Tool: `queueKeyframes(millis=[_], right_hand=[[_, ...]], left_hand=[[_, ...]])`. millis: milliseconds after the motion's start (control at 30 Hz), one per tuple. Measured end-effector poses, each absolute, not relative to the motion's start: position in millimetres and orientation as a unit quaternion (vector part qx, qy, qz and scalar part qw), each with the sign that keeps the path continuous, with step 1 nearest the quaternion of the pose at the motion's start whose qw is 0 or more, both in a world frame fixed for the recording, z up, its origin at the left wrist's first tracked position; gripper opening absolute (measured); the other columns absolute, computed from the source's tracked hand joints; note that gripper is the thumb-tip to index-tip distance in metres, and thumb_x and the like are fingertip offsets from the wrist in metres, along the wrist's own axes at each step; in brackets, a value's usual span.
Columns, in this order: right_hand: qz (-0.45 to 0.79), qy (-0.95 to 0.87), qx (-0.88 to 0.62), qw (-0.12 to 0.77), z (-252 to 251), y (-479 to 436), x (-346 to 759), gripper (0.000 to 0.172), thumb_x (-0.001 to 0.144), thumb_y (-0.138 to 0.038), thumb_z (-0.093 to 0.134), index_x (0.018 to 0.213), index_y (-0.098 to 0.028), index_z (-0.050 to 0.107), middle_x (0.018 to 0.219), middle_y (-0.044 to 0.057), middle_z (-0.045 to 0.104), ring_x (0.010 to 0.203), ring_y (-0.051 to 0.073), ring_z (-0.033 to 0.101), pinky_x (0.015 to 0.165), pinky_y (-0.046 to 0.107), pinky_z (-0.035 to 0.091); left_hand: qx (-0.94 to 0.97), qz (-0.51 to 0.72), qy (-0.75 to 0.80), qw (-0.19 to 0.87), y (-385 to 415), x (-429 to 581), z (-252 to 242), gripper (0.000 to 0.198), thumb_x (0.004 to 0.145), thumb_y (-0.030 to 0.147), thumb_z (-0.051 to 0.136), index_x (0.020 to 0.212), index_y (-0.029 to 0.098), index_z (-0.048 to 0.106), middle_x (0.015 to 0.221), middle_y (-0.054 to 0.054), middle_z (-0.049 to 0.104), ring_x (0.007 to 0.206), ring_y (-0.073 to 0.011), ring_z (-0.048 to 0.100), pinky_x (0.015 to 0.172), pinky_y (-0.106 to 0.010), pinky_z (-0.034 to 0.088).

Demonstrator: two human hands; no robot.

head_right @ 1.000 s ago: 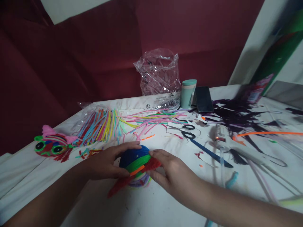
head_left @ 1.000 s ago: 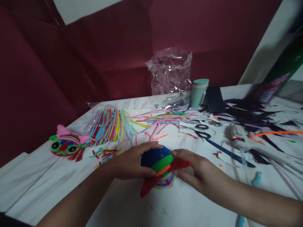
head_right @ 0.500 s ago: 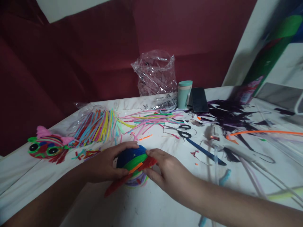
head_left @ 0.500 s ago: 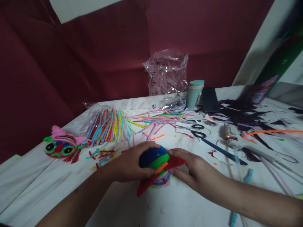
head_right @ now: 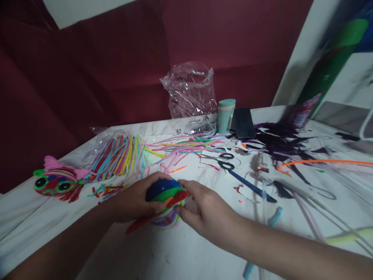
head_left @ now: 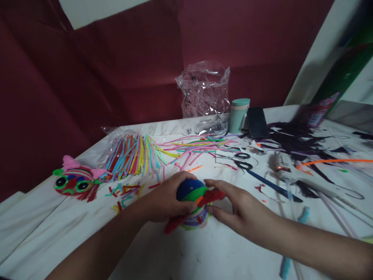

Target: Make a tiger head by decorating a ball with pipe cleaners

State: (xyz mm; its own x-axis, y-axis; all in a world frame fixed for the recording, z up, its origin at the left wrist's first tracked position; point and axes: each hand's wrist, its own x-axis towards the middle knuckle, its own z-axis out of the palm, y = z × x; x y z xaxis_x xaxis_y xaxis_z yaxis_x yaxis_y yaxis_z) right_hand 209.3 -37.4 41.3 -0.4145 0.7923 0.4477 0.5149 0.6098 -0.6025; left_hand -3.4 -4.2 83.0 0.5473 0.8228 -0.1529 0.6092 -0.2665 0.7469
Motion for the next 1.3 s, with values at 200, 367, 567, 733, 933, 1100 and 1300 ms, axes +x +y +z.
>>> queueKeyframes(millis=[200,367,567,733,933,1100,1300], right_hand=[[0.036,-0.882,-0.299,0.362,70,-42,216,0.023,0.080,-0.018,0.054,0.102,-0.018,0.060,0.123,0.014,0.053,0.115,0.026,0.047,0.092,0.044,0.043],[0.028,-0.913,-0.278,0.296,74,-41,203,0.017,0.079,-0.015,0.053,0.088,-0.016,0.067,0.121,0.014,0.056,0.106,0.028,0.048,0.087,0.047,0.041],[0.009,-0.914,-0.268,0.304,61,-39,197,0.017,0.081,-0.014,0.050,0.085,-0.015,0.067,0.116,0.014,0.061,0.102,0.028,0.049,0.083,0.046,0.039],[0.011,-0.910,-0.269,0.314,58,-40,195,0.017,0.081,-0.014,0.050,0.085,-0.014,0.067,0.110,0.014,0.063,0.097,0.027,0.050,0.081,0.044,0.039],[0.013,-0.910,-0.268,0.318,60,-40,190,0.017,0.081,-0.014,0.050,0.086,-0.015,0.066,0.106,0.013,0.063,0.094,0.026,0.050,0.080,0.043,0.039],[-0.003,-0.910,-0.276,0.308,59,-35,190,0.016,0.082,-0.016,0.050,0.085,-0.015,0.065,0.099,0.013,0.064,0.090,0.025,0.051,0.078,0.043,0.038],[-0.009,-0.906,-0.309,0.289,64,-26,192,0.014,0.081,-0.017,0.052,0.079,-0.017,0.065,0.088,0.012,0.064,0.087,0.024,0.053,0.078,0.039,0.038]], left_hand=[[0.782,0.142,0.430,0.429,0,-5,83,0.055,0.070,0.035,0.068,0.119,0.021,0.048,0.114,-0.006,0.058,0.103,-0.0264,0.053,0.086,-0.037,0.044],[0.803,0.158,0.394,0.419,0,-5,81,0.051,0.072,0.036,0.066,0.117,0.019,0.050,0.113,-0.007,0.058,0.102,-0.0259,0.054,0.086,-0.037,0.043],[0.794,0.169,0.395,0.430,2,-12,75,0.045,0.078,0.034,0.061,0.120,0.021,0.050,0.117,-0.005,0.057,0.106,-0.0237,0.053,0.091,-0.035,0.042],[0.805,0.172,0.419,0.382,0,-13,80,0.046,0.077,0.031,0.059,0.121,0.021,0.052,0.123,-0.006,0.056,0.115,-0.0248,0.050,0.099,-0.037,0.037],[0.870,0.122,0.417,0.232,-6,-5,94,0.046,0.066,0.026,0.065,0.111,0.019,0.058,0.116,-0.008,0.060,0.110,-0.0280,0.051,0.094,-0.041,0.041],[0.871,0.145,0.403,0.241,-4,-5,91,0.043,0.074,0.028,0.061,0.115,0.018,0.055,0.116,-0.009,0.059,0.108,-0.0255,0.053,0.094,-0.040,0.041],[0.817,0.245,0.409,0.324,1,-14,76,0.034,0.084,0.036,0.053,0.115,0.022,0.054,0.114,-0.005,0.062,0.105,-0.0204,0.057,0.090,-0.033,0.044]])
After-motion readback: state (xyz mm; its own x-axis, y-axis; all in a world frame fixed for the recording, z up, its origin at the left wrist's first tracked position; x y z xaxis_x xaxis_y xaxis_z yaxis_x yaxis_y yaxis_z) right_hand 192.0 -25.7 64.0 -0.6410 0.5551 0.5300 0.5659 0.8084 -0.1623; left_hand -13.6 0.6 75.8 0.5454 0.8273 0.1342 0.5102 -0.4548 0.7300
